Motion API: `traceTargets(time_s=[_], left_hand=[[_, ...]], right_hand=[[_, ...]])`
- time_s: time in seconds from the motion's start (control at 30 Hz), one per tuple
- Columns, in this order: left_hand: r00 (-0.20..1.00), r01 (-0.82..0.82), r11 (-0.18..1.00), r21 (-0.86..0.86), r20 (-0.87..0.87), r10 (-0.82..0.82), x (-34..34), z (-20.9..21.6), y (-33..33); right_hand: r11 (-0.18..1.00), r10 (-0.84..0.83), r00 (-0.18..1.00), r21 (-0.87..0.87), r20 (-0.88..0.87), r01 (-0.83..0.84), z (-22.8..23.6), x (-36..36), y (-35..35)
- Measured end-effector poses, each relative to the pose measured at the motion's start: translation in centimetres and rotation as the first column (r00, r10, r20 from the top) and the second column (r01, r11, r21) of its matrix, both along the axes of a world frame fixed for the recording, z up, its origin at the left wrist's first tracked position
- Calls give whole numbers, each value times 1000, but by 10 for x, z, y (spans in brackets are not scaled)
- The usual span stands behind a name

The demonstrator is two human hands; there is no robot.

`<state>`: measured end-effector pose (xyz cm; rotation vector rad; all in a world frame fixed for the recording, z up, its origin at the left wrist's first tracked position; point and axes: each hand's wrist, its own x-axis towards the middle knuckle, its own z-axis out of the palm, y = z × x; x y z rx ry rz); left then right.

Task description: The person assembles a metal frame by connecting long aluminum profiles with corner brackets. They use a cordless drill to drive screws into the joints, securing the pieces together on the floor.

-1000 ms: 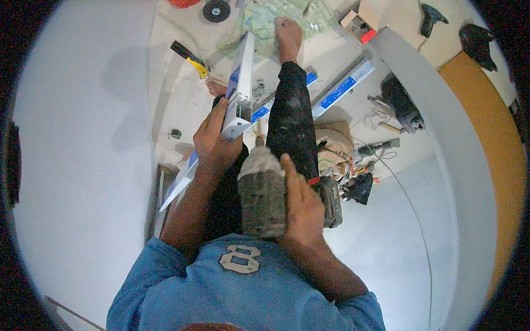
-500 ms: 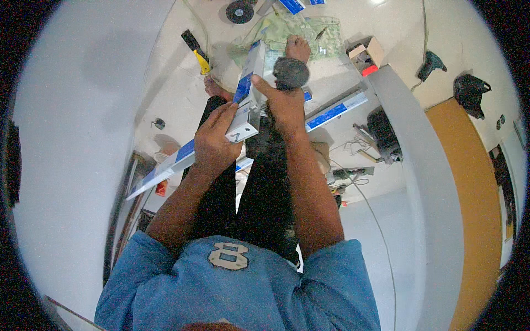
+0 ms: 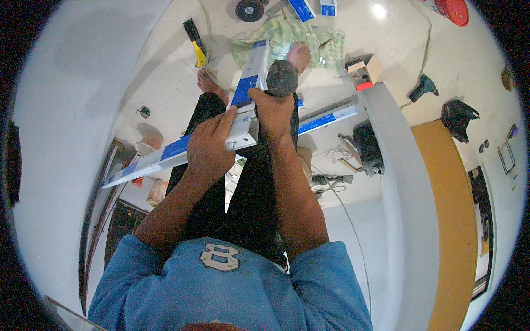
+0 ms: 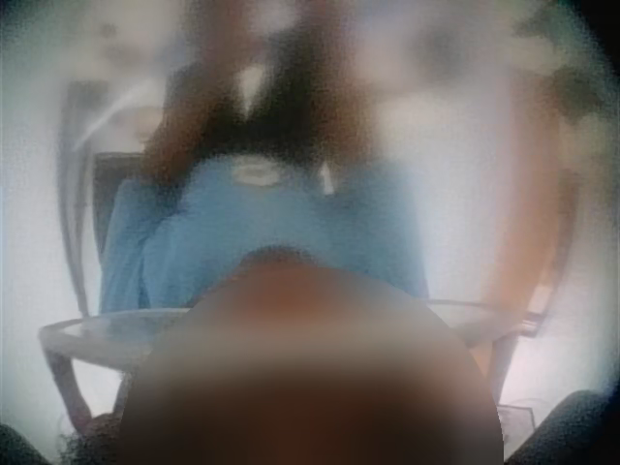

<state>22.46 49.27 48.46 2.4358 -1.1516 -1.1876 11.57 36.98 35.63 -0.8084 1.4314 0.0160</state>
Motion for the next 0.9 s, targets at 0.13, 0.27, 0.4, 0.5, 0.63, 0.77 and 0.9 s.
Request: traceTargets(time_s=[0.13,0.27,0.4,0.5,0.63,0.77,0.9], left_hand=[[999,-29,999,-34,-18,28,4,-7,2],[1000,-7,999,-42,-15,7,2,-12,1],[1000,5,999,-53,-22,-6,0,-14,-1],[999,-16,998,-67,-39,13,0,-18,5],[1000,-10,993,-119,-22,8,4,-16,3],[999,26,991,-131,27,-22,4,-17,0],[999,34,990,-140,45,-28,2,-19,0]], right_hand=[[999,-22,999,-28,-26,21,0,9,2],[992,96,995,-81,-38,-98,-7,8,-6],[993,-2,998,-115,57,9,6,2,-8],[953,190,975,-219,-114,-211,41,-18,-25],[772,496,842,-338,-211,-539,143,-70,-35],[822,559,810,-10,-179,-569,239,-103,-24],[750,656,745,-14,-121,-662,275,-96,-8]])
